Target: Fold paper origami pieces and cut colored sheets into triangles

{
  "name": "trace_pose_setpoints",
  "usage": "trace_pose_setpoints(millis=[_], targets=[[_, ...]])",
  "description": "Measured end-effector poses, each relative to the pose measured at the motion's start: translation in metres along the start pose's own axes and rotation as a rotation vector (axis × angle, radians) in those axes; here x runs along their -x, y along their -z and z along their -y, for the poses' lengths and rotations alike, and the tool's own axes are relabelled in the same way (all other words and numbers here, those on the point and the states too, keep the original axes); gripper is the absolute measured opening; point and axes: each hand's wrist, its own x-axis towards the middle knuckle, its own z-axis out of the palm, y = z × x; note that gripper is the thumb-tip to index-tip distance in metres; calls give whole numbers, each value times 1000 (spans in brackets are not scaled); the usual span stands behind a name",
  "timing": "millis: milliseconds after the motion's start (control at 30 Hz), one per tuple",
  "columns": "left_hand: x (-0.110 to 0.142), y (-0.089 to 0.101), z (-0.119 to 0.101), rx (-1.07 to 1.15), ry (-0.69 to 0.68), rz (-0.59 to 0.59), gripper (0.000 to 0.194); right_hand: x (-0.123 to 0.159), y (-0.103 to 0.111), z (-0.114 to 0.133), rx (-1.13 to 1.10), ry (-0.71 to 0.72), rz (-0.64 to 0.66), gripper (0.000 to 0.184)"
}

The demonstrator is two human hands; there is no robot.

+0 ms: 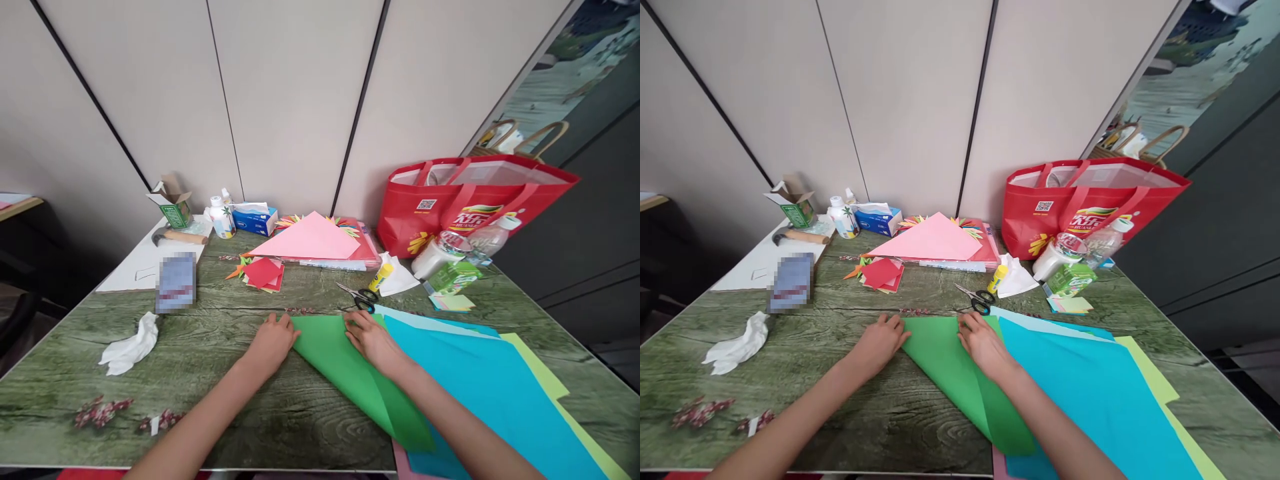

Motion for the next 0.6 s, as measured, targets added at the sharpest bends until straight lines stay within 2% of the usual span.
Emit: trace_pose_setpoints(millis=[100,300,433,600], targets=[[-1,-4,-9,-37,57,-13,32,-8,10,6,112,5,149,17],[3,-9,-12,-73,41,-4,31,-27,18,28,289,-116,321,53],[3,-11,-13,-93,41,-3,46,-40,15,50,367,-192,386,47],[5,-11,-21,-85,75,4,62,-45,7,66,395,-246,375,41]])
